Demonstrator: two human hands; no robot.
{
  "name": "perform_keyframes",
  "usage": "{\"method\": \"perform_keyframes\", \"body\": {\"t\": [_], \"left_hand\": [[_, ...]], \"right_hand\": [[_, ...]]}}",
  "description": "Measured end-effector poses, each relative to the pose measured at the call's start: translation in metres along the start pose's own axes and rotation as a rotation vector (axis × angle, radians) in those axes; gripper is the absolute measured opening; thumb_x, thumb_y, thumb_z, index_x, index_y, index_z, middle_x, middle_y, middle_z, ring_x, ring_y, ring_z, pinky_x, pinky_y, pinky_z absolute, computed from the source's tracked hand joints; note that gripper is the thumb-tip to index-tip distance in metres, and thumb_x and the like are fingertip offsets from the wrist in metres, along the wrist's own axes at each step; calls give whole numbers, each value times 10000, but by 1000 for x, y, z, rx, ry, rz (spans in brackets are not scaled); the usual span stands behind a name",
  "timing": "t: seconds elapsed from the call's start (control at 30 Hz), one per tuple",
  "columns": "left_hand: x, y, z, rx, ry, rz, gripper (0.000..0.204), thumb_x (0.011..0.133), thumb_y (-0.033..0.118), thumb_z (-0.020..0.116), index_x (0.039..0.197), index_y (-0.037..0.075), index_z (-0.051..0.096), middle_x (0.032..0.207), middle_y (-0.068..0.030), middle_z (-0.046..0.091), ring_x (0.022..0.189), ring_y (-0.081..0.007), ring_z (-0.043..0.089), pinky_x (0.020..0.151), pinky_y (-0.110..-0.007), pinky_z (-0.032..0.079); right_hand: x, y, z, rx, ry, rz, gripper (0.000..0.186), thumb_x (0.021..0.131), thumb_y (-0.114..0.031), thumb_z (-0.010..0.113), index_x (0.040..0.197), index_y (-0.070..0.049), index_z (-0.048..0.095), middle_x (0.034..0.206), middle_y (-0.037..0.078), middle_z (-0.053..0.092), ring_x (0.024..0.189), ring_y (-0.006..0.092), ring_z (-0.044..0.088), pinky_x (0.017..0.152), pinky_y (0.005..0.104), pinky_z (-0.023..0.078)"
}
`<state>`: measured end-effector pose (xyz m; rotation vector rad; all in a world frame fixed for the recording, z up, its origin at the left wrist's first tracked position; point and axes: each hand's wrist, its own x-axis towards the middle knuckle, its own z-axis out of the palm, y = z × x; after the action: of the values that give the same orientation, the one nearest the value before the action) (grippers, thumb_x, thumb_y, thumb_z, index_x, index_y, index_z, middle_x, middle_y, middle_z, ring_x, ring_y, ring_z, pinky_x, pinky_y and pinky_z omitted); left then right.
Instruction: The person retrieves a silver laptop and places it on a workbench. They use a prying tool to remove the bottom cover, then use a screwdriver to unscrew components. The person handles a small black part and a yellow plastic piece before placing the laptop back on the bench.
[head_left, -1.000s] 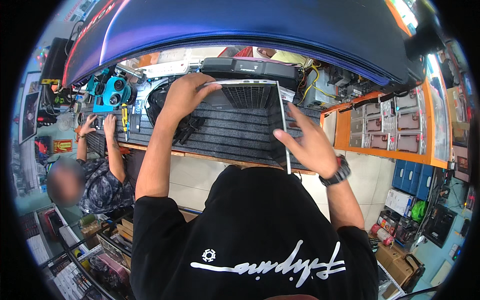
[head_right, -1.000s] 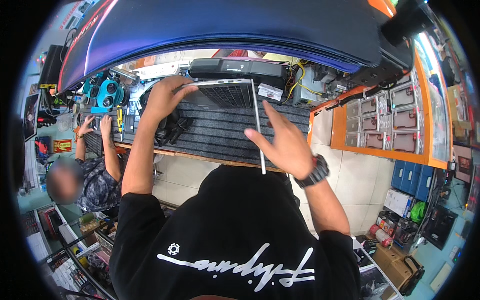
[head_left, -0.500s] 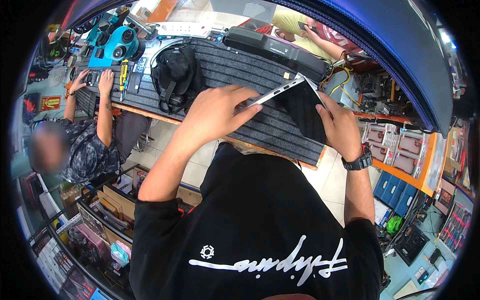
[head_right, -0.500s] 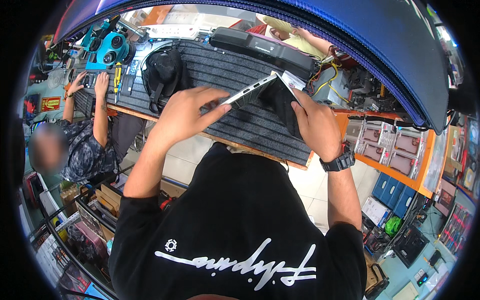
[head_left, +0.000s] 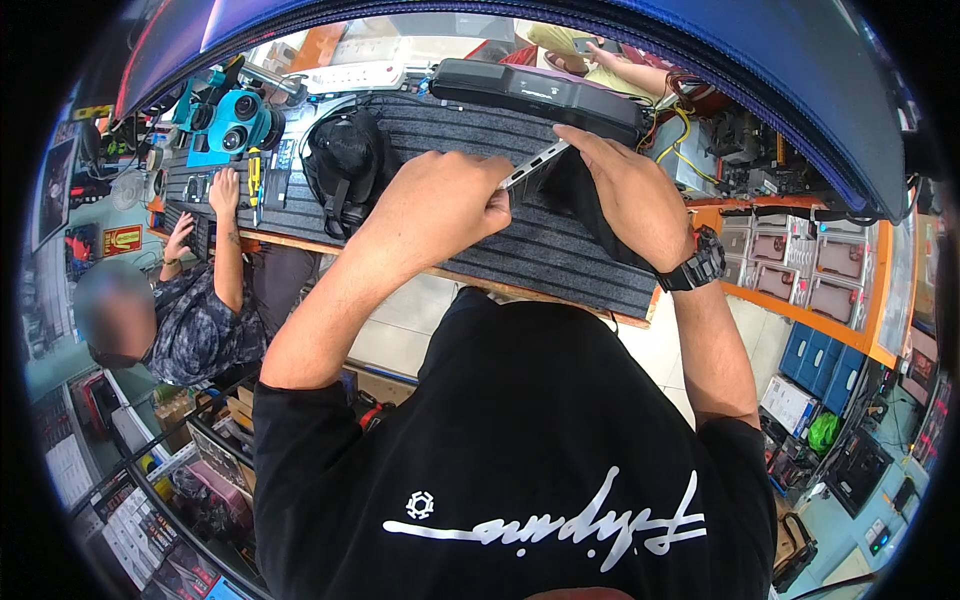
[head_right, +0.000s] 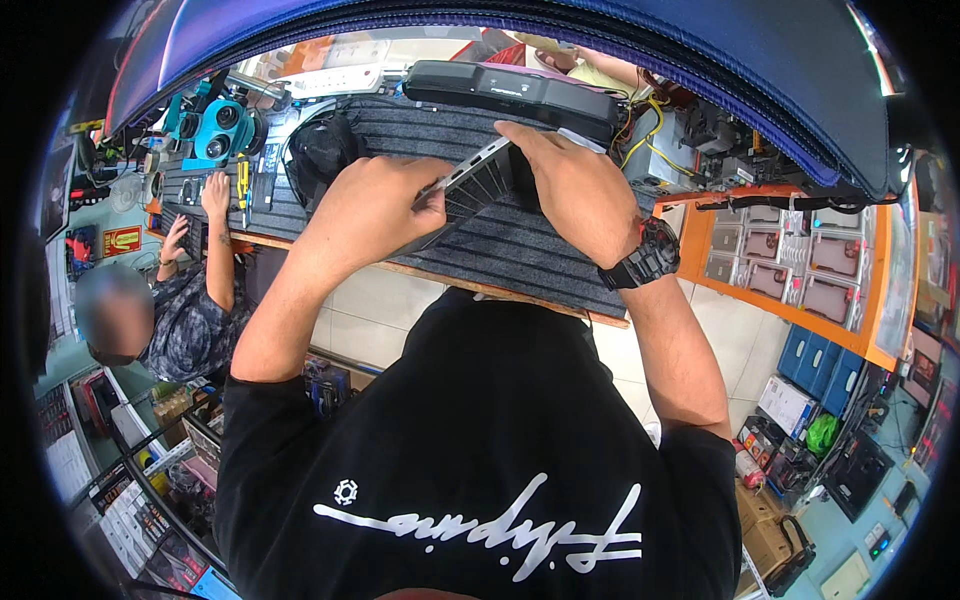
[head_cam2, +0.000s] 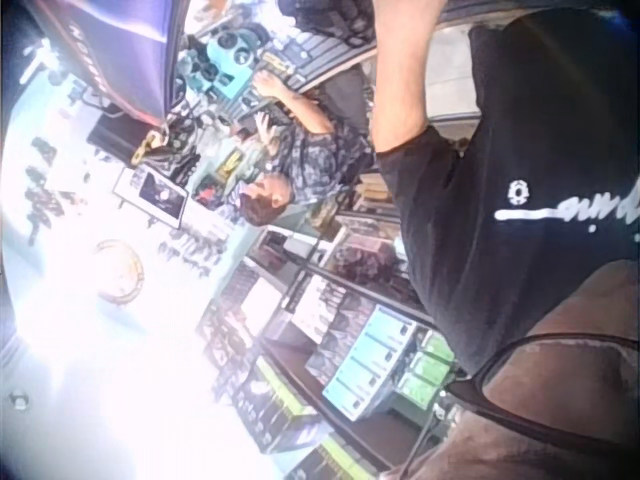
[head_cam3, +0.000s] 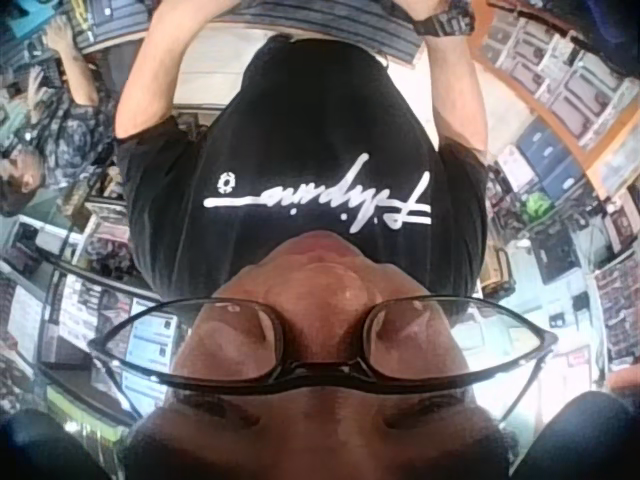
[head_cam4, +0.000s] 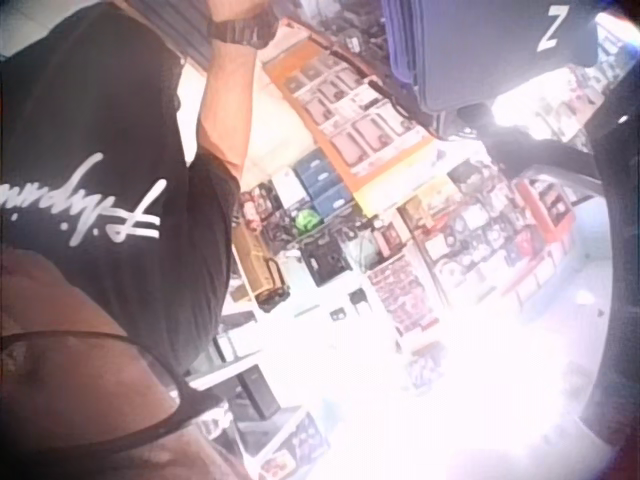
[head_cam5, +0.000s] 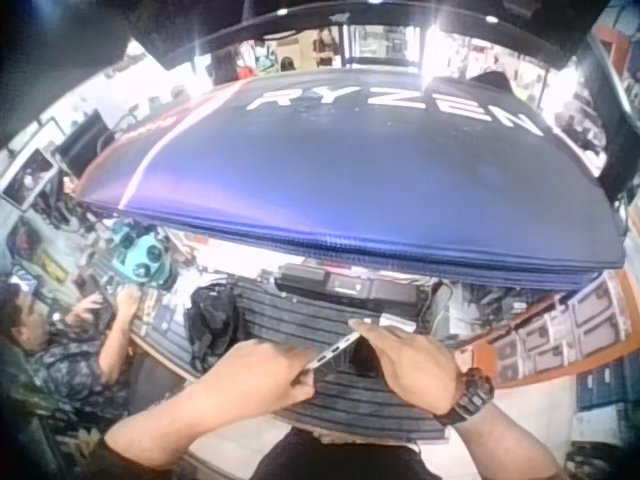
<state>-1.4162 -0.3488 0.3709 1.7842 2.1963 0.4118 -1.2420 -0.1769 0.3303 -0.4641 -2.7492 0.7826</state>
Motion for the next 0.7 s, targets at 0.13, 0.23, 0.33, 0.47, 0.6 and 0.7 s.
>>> {"method": "perform_keyframes", "body": {"t": [0.13,0.23,0.33,0.47,0.6,0.7], "left_hand": [[5,5,-2,48,-42,-8,172,838,142,657,975,60,720,758,-174,692,718,-382,691,680,-460,557],[8,5,-3,17,-36,8,143,838,139,658,942,48,698,728,-180,680,706,-388,688,671,-463,555],[9,6,-3,-1,-45,9,136,838,133,656,934,38,673,710,-184,672,693,-395,686,658,-466,554],[9,10,-1,54,-44,5,135,837,125,649,935,31,645,691,-190,662,685,-398,687,650,-477,554],[9,10,0,67,-54,-11,143,835,119,645,949,33,647,683,-200,657,686,-404,687,648,-484,553],[8,7,3,59,-42,6,206,825,116,652,1013,32,654,687,-203,657,681,-406,683,648,-485,555]], "right_hand": [[-1,3,3,12,26,0,396,997,-65,574,1383,-150,594,1203,144,704,1038,363,690,834,447,578],[-1,1,2,47,67,-83,333,997,-87,580,1325,-135,618,1227,107,691,1013,362,696,826,436,587],[-1,-3,1,54,34,-82,270,1000,-122,587,1267,-129,626,1228,79,678,985,349,700,794,422,595],[-1,-7,-3,42,19,-45,244,1003,-163,597,1244,-128,620,1196,77,677,955,337,699,743,419,595],[4,-4,0,24,28,-52,235,1001,-187,612,1228,-123,614,1170,83,686,938,345,698,723,423,590],[4,-3,1,35,38,-12,233,999,-206,626,1214,-119,609,1134,102,698,947,359,696,722,434,585]]}}
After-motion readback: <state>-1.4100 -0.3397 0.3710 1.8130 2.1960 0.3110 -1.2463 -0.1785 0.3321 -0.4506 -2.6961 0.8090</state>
